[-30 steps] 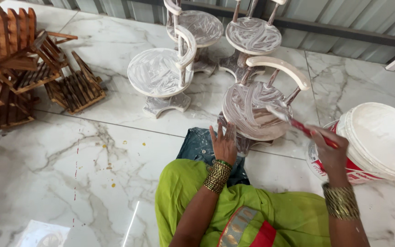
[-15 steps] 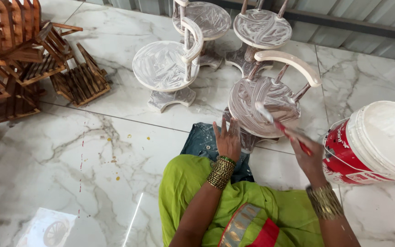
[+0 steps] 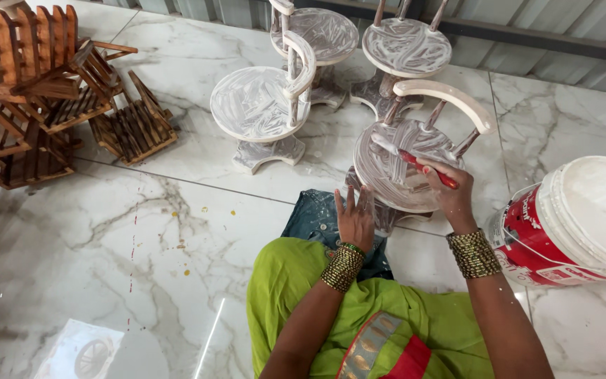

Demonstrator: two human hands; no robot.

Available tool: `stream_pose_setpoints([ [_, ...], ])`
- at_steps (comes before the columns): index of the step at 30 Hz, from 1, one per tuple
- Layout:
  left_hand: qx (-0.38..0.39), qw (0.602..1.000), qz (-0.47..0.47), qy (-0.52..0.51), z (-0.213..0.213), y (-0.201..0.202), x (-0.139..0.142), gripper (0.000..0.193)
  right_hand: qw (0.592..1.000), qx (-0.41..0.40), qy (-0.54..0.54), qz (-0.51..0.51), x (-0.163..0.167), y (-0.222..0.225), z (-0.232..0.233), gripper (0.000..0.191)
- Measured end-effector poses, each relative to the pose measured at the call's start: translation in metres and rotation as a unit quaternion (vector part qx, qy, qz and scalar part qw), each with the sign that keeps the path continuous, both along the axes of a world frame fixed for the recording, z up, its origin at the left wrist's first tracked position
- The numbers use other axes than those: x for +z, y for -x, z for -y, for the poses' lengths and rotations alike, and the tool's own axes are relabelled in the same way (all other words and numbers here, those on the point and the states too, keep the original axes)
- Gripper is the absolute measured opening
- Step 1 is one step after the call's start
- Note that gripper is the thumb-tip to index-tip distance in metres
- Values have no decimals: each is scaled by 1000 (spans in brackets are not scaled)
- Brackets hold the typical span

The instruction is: The person sits on the floor painting small wooden chairs white. They dip a paintbrush into a bucket of white paint and brush the paint onto the chair seats, backs and legs, steadying each chair with the other hand and rotating it to reach different sides.

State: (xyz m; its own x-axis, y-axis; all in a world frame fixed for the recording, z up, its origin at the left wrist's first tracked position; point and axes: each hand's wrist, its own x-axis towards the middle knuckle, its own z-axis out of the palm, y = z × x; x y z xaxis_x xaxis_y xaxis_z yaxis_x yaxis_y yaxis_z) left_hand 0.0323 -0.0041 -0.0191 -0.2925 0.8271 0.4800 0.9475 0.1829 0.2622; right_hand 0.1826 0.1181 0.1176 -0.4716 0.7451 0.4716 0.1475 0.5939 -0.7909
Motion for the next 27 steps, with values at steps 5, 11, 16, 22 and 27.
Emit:
stream_pose_setpoints([
  [5,14,1000,-14,11,-4,-1,2,66,998,-10,-23,64,-2,-52,32,24],
  [11,9,1000,4,10,-5,-3,4,65,989,-19,32,143,35,-155,85,24],
  [16,8,1000,-11,9,-6,-3,1,64,992,-30,-15,121,55,-152,81,25],
  [22,7,999,-27,14,2,7,-9,60,996,-2,-29,81,24,-73,43,23],
  [27,27,998,-49,26,3,11,-11,62,995,-2,-25,97,9,-94,42,24],
])
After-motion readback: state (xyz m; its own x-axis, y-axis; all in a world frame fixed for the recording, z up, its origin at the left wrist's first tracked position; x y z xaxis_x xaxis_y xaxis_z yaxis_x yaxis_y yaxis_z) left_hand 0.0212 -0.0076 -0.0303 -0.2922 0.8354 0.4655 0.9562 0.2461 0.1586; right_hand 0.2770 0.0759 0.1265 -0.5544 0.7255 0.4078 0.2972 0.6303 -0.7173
